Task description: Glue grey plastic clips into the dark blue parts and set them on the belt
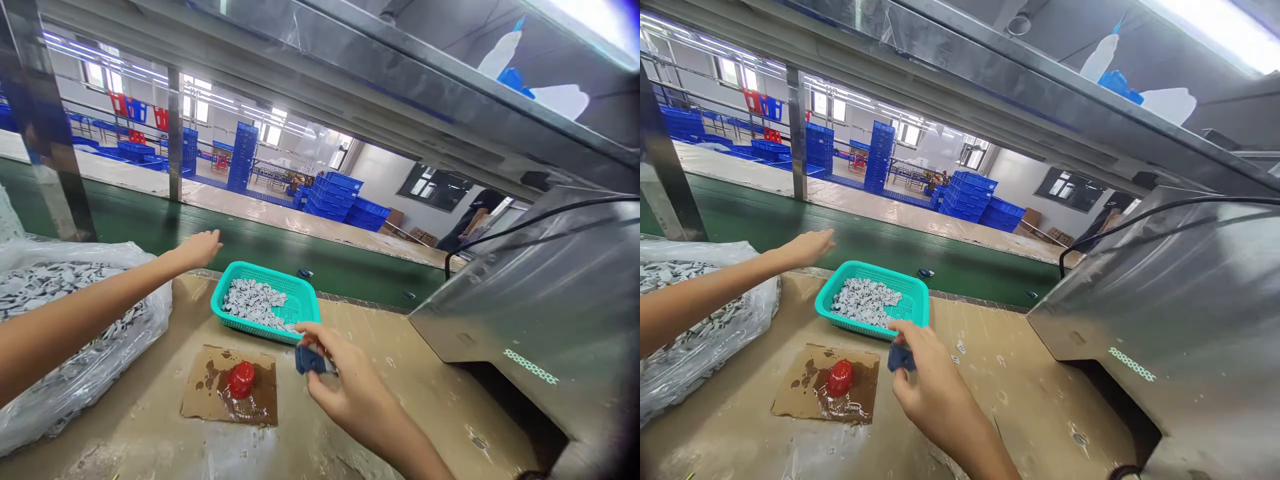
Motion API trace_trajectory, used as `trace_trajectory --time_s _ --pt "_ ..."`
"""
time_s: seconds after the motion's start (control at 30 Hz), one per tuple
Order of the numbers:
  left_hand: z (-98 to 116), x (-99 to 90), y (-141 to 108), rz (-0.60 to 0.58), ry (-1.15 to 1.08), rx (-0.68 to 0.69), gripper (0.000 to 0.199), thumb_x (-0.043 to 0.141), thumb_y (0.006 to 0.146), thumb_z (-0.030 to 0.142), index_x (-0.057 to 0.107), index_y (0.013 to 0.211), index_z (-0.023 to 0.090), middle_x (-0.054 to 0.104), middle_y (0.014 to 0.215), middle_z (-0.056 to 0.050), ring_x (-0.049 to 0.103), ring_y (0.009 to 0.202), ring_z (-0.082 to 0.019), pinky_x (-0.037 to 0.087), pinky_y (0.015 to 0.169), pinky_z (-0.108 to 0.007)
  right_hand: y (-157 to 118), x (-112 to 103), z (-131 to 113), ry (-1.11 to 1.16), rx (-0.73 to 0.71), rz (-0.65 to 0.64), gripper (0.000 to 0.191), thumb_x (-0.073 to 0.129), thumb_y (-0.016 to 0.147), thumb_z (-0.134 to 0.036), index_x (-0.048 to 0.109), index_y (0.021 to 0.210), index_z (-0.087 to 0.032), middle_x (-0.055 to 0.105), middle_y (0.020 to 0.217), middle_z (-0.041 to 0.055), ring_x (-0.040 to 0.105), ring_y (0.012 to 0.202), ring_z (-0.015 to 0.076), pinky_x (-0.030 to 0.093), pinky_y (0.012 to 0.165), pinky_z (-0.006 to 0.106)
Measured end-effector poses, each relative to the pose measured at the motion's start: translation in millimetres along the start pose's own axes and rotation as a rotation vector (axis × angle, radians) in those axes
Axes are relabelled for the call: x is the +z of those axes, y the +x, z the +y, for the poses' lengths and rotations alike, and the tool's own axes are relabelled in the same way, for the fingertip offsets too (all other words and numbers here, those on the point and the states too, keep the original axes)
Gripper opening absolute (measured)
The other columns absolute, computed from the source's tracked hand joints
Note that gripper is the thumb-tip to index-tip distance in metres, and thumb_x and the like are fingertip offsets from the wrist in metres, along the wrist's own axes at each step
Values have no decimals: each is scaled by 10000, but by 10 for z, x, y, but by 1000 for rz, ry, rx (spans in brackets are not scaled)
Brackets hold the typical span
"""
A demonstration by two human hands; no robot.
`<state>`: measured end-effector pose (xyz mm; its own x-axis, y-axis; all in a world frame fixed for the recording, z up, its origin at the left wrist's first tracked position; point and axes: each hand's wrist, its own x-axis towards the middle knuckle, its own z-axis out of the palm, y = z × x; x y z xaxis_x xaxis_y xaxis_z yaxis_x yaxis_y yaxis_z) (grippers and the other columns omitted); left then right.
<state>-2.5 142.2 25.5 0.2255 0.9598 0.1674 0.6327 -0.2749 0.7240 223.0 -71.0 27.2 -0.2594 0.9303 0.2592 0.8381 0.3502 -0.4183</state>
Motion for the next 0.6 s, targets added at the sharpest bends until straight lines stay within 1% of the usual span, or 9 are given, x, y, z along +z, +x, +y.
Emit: trace_trajectory --time_s 0.07,0.1,0.13,0.2,0.27,0.37,0.4,0.5,0.6 --pt "227 -16 -259 -177 -106 55 290 553 747 362 574 967 174 610 981 -81 580 865 -220 426 698 -251 266 -40 -127 -52 -105 69 555 418 667 11 401 1156 -251 529 939 21 491 854 187 412 753 313" --pt "326 -14 -388 -404 -259 69 331 527 763 390 552 1025 190 599 1007 -75 587 837 -201 439 681 -249 407 -48 -192 -74 -171 91 591 417 662 17 379 1183 -259 529 952 20 486 871 191 405 775 327" --pt "406 -3 -501 -605 -402 93 327 518 770 397 555 1026 195 597 998 -66 587 813 -178 447 673 -241 548 -52 -250 -81 -248 107 619 418 660 19 359 1208 -263 529 975 20 483 889 192 399 797 337" --pt "492 34 -638 -801 -686 117 266 532 773 362 591 941 164 603 876 -52 570 732 -127 449 650 -212 819 -62 -319 -37 -403 123 643 437 672 4 324 1246 -263 510 1066 20 476 948 187 394 838 334" --pt "480 68 -638 -698 -885 29 193 558 764 298 609 822 121 581 747 -38 530 630 -86 444 603 -184 1054 -74 -280 28 -475 166 612 464 703 -30 318 1258 -242 473 1155 27 462 1011 181 394 865 313" --pt "332 55 -465 -447 -995 -176 141 525 778 225 582 752 99 568 738 -55 507 579 -71 443 549 -180 1300 -36 14 -89 -261 169 426 414 785 -37 410 1189 -172 487 1159 54 477 1020 162 402 860 271" --pt "266 34 -389 -387 -989 -206 133 504 785 212 566 741 103 565 743 -58 511 580 -72 447 548 -186 1346 8 155 -221 -132 85 363 362 811 -14 463 1131 -152 518 1116 59 495 995 149 404 850 257" --pt "75 -25 -168 -247 -892 -194 87 501 775 193 512 716 130 526 664 -17 505 556 -69 437 527 -187 1387 217 573 -363 -26 -120 238 457 745 70 601 844 -91 612 877 86 560 861 175 426 800 281" --pt "-22 7 62 -162 -683 -148 97 601 696 156 508 717 138 458 551 37 456 478 -65 369 437 -171 1336 416 830 -466 41 -227 49 558 800 -59 590 777 -89 597 849 60 562 842 181 450 764 334"
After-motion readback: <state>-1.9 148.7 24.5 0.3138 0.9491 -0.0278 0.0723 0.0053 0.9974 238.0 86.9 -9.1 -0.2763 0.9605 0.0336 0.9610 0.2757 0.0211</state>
